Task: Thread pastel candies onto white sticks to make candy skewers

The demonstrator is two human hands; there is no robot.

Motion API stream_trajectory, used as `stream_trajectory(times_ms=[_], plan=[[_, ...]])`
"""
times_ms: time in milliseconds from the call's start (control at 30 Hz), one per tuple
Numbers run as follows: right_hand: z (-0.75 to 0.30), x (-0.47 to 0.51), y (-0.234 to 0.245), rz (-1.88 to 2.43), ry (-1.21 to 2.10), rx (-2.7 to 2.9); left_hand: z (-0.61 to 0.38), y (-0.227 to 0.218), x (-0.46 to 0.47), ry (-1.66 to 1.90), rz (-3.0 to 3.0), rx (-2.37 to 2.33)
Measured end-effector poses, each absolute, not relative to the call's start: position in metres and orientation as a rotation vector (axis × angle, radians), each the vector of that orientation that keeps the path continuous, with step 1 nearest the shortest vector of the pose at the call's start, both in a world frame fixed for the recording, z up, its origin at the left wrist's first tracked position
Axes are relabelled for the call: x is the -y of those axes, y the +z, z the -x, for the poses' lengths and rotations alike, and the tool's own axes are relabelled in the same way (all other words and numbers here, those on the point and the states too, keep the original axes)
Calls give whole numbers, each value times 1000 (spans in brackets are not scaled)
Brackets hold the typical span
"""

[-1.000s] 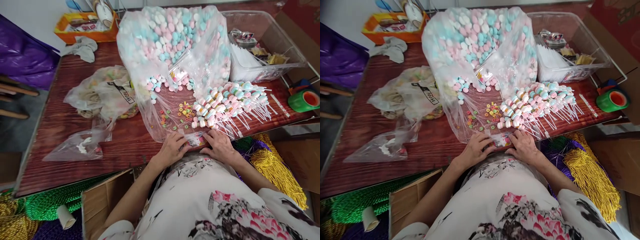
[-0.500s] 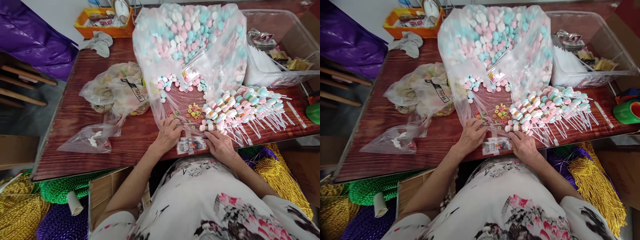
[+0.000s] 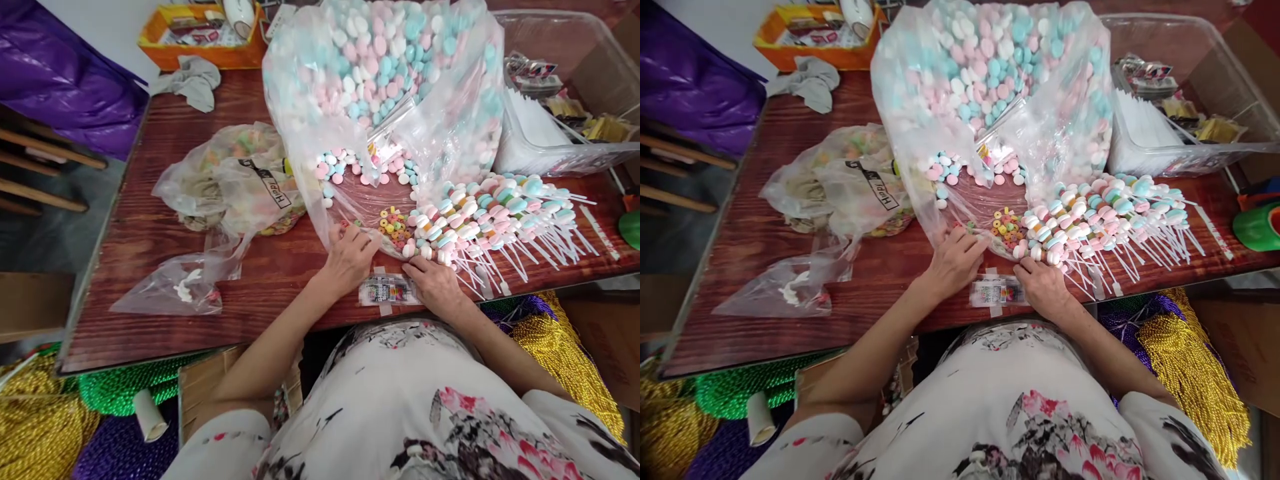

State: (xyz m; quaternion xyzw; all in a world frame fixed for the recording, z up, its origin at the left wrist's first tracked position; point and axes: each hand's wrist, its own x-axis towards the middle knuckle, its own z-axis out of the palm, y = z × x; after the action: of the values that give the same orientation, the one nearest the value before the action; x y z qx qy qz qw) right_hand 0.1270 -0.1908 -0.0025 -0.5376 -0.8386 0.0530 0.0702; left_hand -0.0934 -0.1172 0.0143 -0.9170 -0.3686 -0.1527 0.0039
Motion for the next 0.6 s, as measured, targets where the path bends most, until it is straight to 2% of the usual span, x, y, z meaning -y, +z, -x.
stream_trajectory(times_ms=[100,200,400,600], plan=[[-135,192,-4,1604,190,2487,91,19,160,-544,3066,1036],[-136,189,-3,1664,206,2450,79,12,185,-366,3217,979],[-145,203,6,1469,247,2299,65,-9,189,-225,3037,884],[-204,214,34,1387,31,1876,69,-3,187,-161,2990,761]])
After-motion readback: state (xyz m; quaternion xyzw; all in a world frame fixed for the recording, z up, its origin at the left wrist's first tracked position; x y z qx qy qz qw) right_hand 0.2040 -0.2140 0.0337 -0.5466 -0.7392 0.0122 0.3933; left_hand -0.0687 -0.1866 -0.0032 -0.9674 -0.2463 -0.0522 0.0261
